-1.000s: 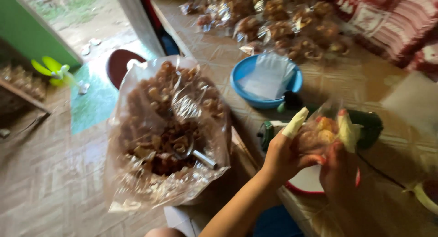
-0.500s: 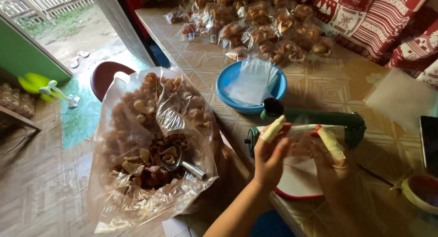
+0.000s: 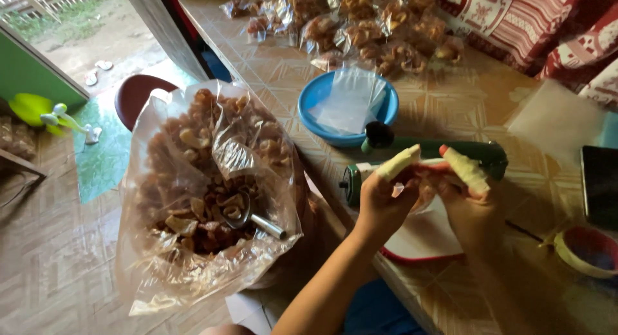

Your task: Manually scooping fried snacks into plastic bags and sealing them with a heat sealer

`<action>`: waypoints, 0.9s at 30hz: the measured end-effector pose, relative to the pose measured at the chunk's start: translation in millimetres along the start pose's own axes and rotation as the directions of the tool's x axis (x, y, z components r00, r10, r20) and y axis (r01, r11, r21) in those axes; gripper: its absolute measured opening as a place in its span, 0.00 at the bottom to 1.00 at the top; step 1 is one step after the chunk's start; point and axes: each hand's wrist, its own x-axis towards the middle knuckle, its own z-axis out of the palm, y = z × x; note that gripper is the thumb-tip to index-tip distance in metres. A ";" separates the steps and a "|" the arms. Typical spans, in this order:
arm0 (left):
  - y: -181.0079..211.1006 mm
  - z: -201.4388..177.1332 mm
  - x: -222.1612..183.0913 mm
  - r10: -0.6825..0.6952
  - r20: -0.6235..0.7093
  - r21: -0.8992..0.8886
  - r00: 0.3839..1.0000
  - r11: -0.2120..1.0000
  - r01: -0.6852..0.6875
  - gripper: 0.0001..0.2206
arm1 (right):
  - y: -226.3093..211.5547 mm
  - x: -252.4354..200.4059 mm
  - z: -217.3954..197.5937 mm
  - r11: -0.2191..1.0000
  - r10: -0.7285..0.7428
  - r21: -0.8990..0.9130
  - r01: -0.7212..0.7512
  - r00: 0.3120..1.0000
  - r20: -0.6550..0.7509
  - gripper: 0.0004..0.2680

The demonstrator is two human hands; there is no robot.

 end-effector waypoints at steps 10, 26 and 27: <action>6.3 -14.8 1.5 -0.043 0.018 0.047 0.999 0.998 0.042 0.15 | -35.7 18.3 -29.5 0.987 0.127 0.092 -0.135 0.988 0.085 0.05; -22.2 -119.4 -7.7 -0.338 -0.521 -0.206 0.784 0.941 0.268 0.15 | -29.5 147.1 128.9 0.924 0.198 -0.287 0.252 0.325 0.925 0.03; -32.7 -127.2 -11.6 -0.328 -0.498 -0.179 0.802 0.945 0.276 0.18 | 3.1 156.1 153.7 0.945 0.230 -0.267 0.190 0.197 0.953 0.05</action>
